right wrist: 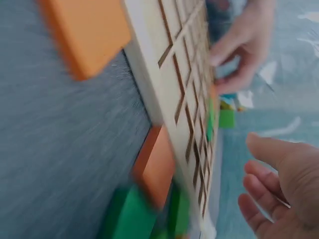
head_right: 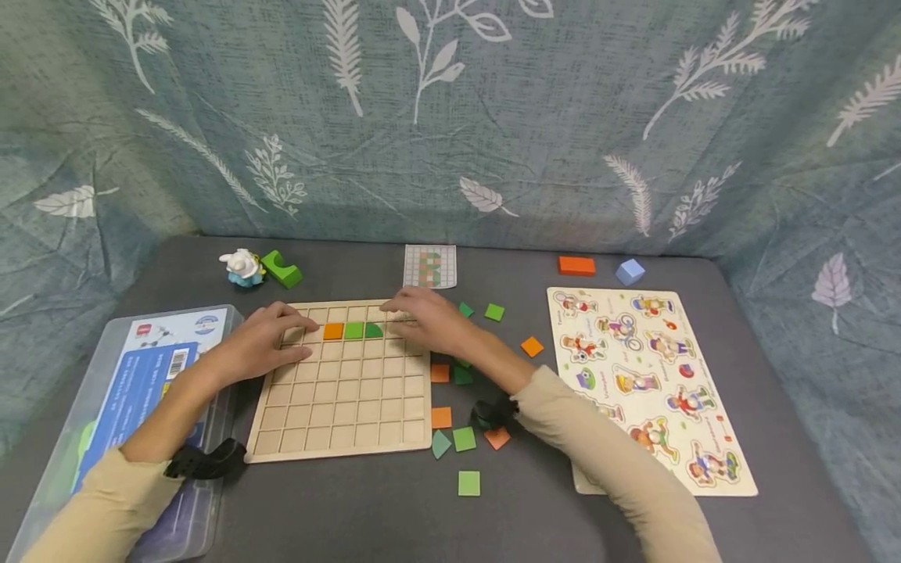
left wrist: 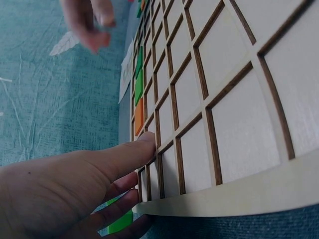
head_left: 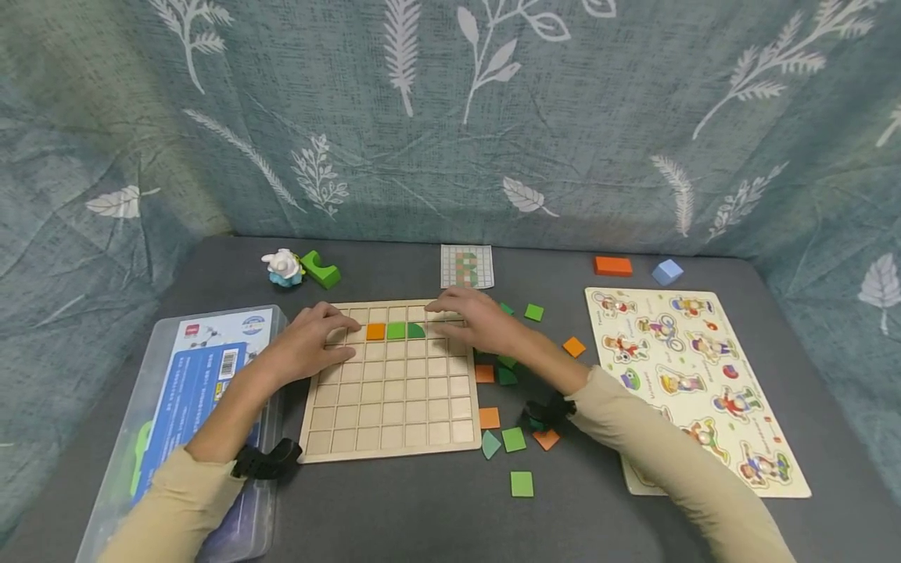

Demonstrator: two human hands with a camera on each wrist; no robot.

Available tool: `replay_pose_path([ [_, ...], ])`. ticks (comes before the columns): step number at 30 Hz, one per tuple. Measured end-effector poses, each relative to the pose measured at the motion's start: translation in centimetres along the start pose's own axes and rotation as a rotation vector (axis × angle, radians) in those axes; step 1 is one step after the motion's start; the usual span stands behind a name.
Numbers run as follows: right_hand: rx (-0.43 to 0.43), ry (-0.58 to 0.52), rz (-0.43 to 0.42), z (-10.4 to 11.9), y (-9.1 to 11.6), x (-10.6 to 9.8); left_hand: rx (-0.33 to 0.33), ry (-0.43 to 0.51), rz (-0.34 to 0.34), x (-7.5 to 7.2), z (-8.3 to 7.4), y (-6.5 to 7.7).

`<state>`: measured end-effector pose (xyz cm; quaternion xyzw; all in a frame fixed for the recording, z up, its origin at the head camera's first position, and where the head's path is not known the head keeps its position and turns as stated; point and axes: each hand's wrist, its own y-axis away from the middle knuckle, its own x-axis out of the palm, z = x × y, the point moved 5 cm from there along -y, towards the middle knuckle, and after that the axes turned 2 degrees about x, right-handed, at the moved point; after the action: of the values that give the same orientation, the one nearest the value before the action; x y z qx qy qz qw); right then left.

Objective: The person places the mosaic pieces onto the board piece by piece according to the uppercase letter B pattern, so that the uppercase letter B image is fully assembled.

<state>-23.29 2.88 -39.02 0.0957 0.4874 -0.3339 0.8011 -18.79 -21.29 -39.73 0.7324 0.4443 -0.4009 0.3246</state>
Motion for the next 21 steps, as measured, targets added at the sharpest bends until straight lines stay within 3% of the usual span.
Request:
replay_pose_path([
  [6, 0.167, 0.025, -0.079, -3.9, 5.2, -2.8, -0.01, 0.002, 0.003, 0.0, 0.0, 0.0],
  [11, 0.327, -0.026, -0.138, -7.8, 8.6, -4.8, -0.002, 0.007, 0.003, -0.2, -0.3, 0.0],
  [17, 0.446, -0.101, -0.126, -11.1, 10.4, -5.2, 0.002, 0.009, -0.007, -0.2, -0.3, 0.1],
  [21, 0.455, -0.125, -0.118, -11.8, 10.5, -4.7, 0.003, 0.01, -0.001, -0.1, -0.3, 0.1],
])
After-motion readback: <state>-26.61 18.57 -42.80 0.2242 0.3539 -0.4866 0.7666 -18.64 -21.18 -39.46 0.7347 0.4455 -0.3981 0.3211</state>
